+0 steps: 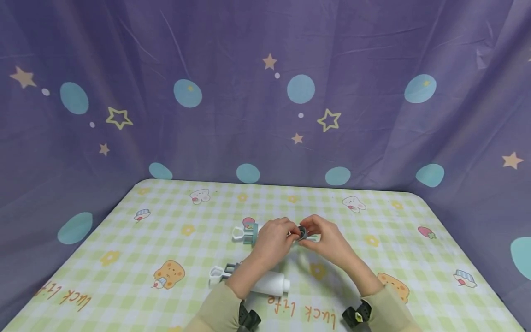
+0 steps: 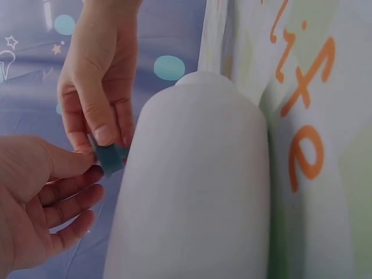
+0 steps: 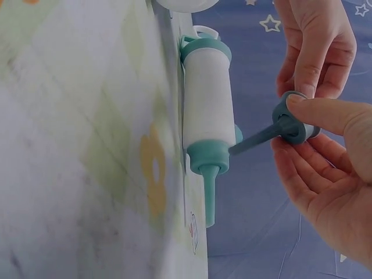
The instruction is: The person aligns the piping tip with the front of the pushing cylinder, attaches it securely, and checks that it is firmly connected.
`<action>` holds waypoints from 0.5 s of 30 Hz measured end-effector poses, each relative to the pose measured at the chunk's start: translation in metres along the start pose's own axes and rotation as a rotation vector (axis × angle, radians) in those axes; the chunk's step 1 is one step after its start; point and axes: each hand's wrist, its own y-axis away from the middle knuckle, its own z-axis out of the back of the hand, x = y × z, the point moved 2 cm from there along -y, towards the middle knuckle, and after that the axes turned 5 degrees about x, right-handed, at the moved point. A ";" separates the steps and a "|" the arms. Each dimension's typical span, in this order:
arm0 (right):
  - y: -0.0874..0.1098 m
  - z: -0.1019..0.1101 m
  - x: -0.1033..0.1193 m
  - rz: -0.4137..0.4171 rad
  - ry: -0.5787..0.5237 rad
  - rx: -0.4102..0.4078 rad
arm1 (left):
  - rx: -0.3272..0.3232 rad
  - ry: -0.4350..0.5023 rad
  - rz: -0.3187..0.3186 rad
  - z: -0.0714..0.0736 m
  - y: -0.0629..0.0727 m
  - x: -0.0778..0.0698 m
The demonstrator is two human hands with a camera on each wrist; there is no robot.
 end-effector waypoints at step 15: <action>0.010 -0.001 -0.004 0.017 0.044 0.079 | 0.288 -0.052 -0.099 0.010 0.022 0.014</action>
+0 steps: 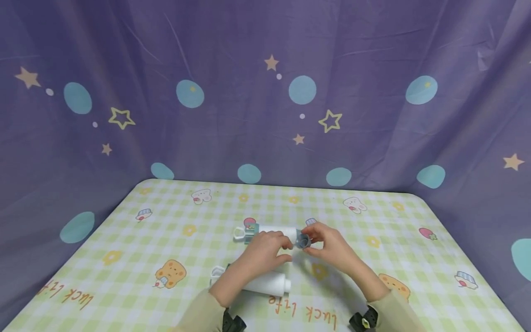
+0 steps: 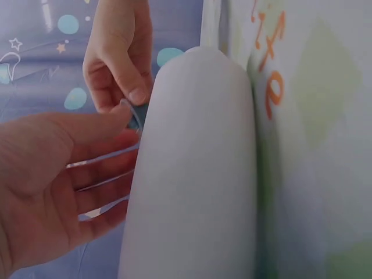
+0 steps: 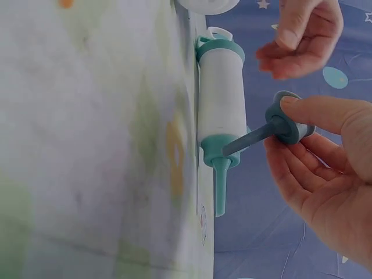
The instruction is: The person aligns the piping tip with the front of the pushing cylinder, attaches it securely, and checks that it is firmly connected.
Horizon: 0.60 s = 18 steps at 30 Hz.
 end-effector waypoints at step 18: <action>0.013 -0.002 -0.007 -0.029 0.031 0.097 | 0.251 0.082 -0.118 -0.006 0.030 0.009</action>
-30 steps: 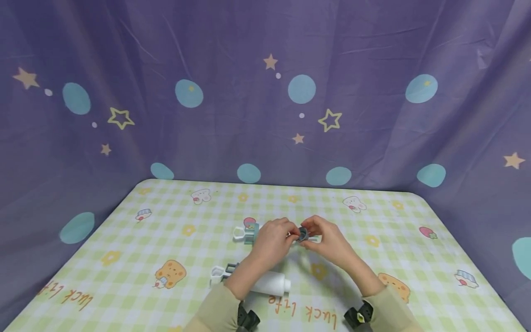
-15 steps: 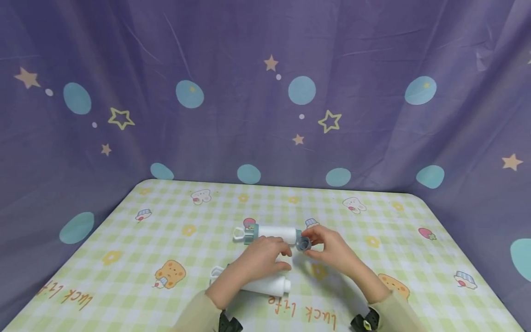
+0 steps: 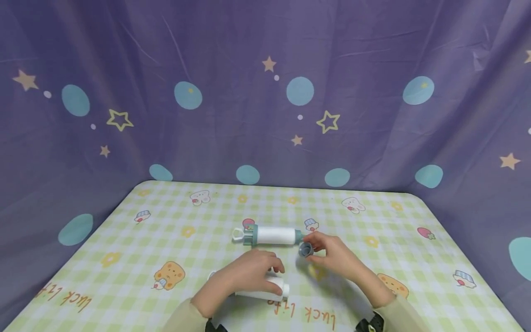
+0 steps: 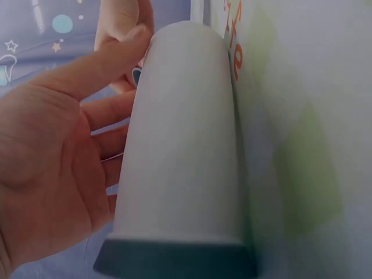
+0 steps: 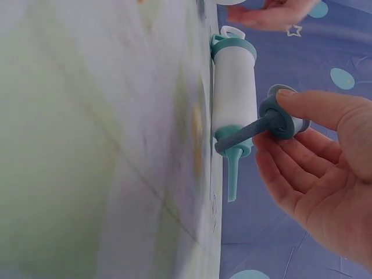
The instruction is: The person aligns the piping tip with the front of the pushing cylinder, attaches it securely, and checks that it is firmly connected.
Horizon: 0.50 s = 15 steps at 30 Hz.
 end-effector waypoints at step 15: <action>0.003 0.001 -0.001 -0.027 -0.002 0.008 | 0.101 0.083 0.020 -0.006 0.010 0.004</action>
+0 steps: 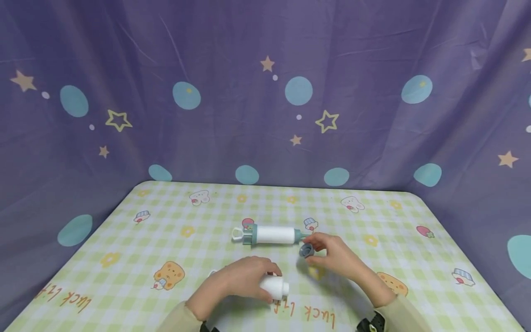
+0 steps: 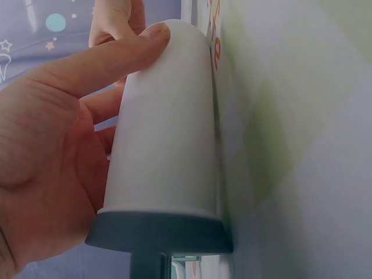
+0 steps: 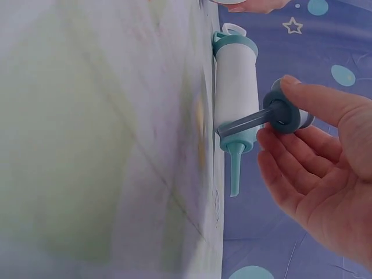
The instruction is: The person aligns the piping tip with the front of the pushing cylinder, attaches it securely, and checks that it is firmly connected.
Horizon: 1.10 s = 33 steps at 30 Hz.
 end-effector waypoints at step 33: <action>-0.008 0.000 0.010 0.055 0.012 -0.125 | -0.445 -0.150 0.126 0.026 -0.027 -0.002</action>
